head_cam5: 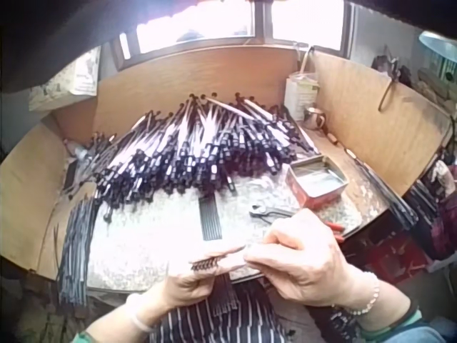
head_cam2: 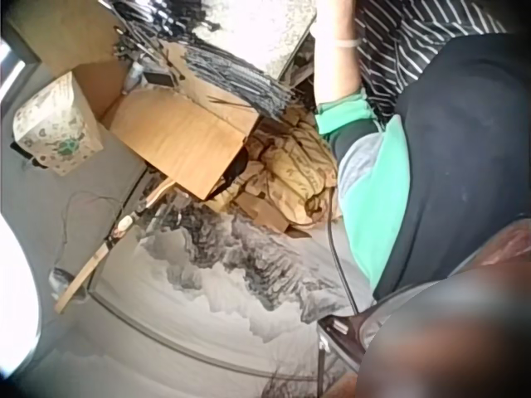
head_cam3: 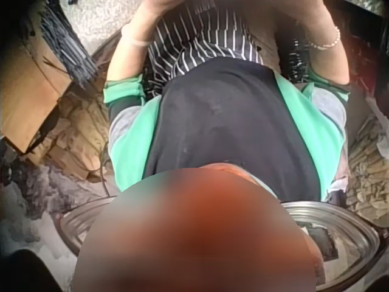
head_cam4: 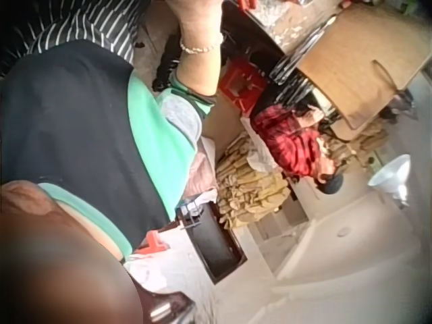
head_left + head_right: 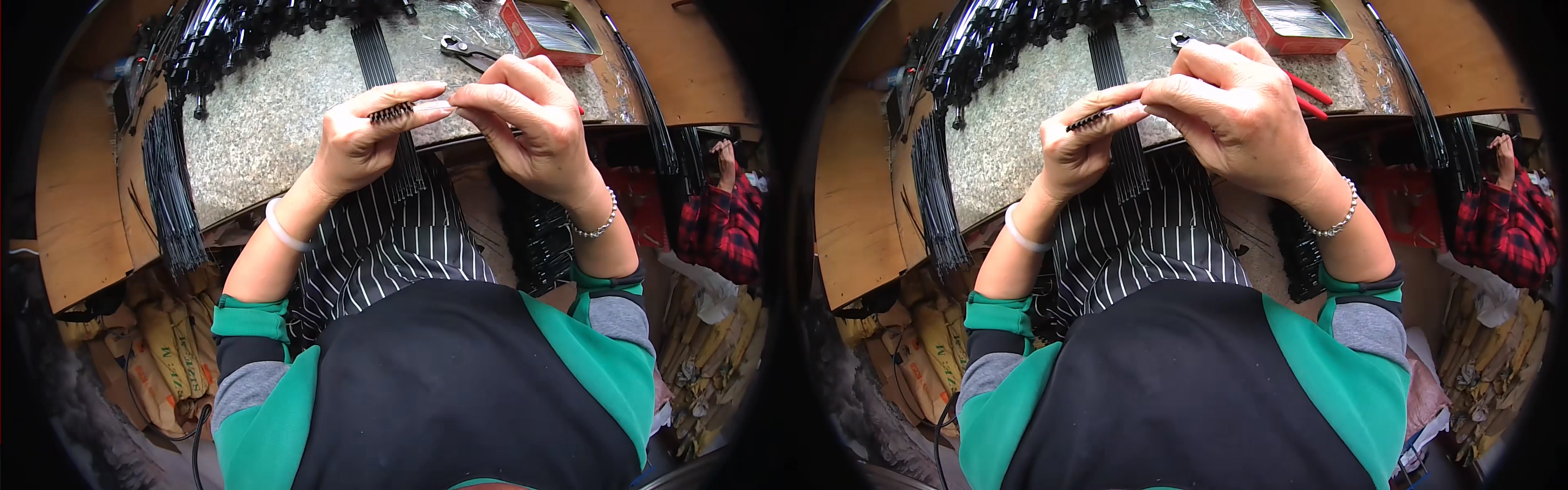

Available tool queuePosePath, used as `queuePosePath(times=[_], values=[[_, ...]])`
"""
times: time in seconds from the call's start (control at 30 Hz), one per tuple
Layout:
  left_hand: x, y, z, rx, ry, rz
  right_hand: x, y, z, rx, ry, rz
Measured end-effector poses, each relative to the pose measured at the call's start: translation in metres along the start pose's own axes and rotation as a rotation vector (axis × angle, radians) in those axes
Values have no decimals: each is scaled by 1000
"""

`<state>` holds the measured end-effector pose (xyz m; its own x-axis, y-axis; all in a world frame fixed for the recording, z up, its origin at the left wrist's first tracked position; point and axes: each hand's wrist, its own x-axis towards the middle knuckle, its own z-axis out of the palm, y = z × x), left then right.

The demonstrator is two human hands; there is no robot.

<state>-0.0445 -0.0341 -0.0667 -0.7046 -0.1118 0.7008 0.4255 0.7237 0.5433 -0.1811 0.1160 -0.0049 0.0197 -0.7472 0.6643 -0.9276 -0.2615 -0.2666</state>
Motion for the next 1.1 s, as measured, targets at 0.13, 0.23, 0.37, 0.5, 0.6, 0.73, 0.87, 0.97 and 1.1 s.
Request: queuePosePath(times=[0.13, 0.23, 0.37, 0.5, 0.6, 0.73, 0.87, 0.97, 1.1], values=[[1, 0, 0, 2, -5, 8, -1, 0, 1, 11, -7, -5], [1, 1, -1, -2, -4, 11, -2, 0, 3, 18, -10, -5], [1, 1, -1, -2, -7, 0, -1, 1, 6, 32, 0, -8], [2, 2, -1, 11, -6, 9, -1, 2, 9, 65, 20, 12], [3, 2, -1, -10, 0, 22, -1, 2, 10, 93, 34, 28], [4, 3, -5, 17, -69, 28, 0, 1, 9, 140, -12, 105], [2, 0, 0, -39, 0, 47, 1, 3, 9, 124, -35, 25], [0, 2, -1, -15, -9, 19, 2, -1, 14, 224, 1, 97], [-1, 1, -2, 9, -30, 29, -3, -5, 21, 398, 30, 290]])
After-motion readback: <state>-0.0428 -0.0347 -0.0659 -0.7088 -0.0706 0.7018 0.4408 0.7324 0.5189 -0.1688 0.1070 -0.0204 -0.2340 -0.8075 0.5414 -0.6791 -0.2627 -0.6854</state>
